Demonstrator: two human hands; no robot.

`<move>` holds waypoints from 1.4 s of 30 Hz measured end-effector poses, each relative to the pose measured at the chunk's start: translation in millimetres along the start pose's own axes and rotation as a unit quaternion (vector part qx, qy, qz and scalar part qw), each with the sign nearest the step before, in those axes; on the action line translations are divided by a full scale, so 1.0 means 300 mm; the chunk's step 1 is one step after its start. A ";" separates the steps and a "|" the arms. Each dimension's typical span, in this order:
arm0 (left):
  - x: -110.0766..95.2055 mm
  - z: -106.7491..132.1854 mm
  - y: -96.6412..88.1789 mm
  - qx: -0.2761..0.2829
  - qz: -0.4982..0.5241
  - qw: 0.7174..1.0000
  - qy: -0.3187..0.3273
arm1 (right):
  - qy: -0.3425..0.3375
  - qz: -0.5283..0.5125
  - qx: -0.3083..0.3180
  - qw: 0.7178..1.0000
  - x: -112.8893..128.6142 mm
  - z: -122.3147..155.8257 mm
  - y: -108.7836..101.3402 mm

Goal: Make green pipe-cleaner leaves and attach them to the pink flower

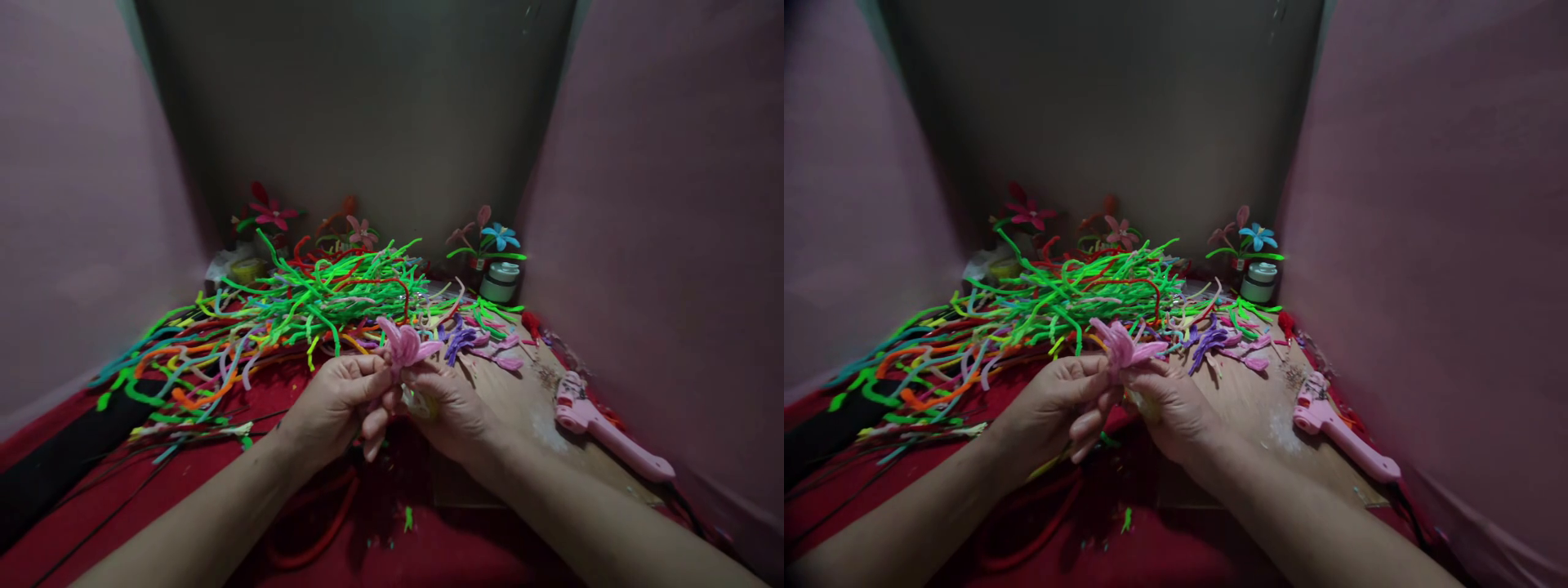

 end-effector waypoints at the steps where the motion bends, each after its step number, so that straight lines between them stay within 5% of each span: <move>1: -0.002 0.002 0.002 -0.008 -0.038 0.999 0.018 | -0.010 0.000 -0.005 1.000 -0.002 0.000 0.001; 4: 0.002 0.009 0.005 -0.099 -0.226 0.954 0.169 | -0.043 -0.009 -0.025 0.999 -0.009 -0.002 0.006; 8: 0.032 0.017 0.000 -0.205 -0.444 0.764 0.421 | -0.074 -0.029 -0.057 0.995 -0.015 -0.003 0.012; 10: 0.041 0.020 -0.001 -0.205 -0.469 0.735 0.445 | -0.087 -0.020 -0.063 0.994 -0.012 0.000 0.015; 12: 0.037 0.025 0.003 -0.193 -0.436 0.786 0.393 | -0.099 -0.006 -0.062 0.993 -0.006 0.003 0.018; 16: 0.010 0.038 0.028 -0.119 -0.212 0.956 0.162 | -0.073 0.011 -0.030 0.997 -0.001 0.006 0.019; 18: 0.004 0.039 0.035 -0.078 -0.086 0.990 0.074 | -0.053 0.015 -0.013 0.998 0.001 0.008 0.018; 24: 0.023 0.025 0.017 0.049 0.114 0.991 -0.046 | -0.036 0.030 0.030 0.998 0.023 0.029 0.023; 28: 0.019 0.021 0.019 0.069 0.104 0.990 -0.067 | -0.040 0.017 0.011 0.999 0.029 0.030 0.022; 32: 0.009 0.020 0.028 -0.042 -0.126 0.989 0.068 | -0.053 0.003 -0.015 0.998 0.017 0.016 0.021; 35: 0.010 0.028 0.028 -0.166 -0.301 0.901 0.263 | -0.097 0.003 -0.061 0.993 0.010 0.013 0.017; 37: 0.013 0.034 0.025 -0.190 -0.337 0.865 0.318 | -0.122 0.003 -0.068 0.990 0.010 0.015 0.015; 39: 0.014 0.036 0.022 -0.167 -0.313 0.895 0.272 | -0.126 0.009 -0.050 0.991 0.013 0.018 0.016; 42: 0.007 0.038 0.022 -0.087 -0.176 0.973 0.119 | -0.122 0.018 -0.027 0.992 0.023 0.023 0.018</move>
Point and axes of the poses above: each hand's wrist, its own z-axis away from the middle knuckle, its own y-axis out of the palm, x = y × z, the point moved 1 cm from there along -z, towards the middle knuckle, and after that the axes turned 15 degrees about -x, right-handed, at the moved point
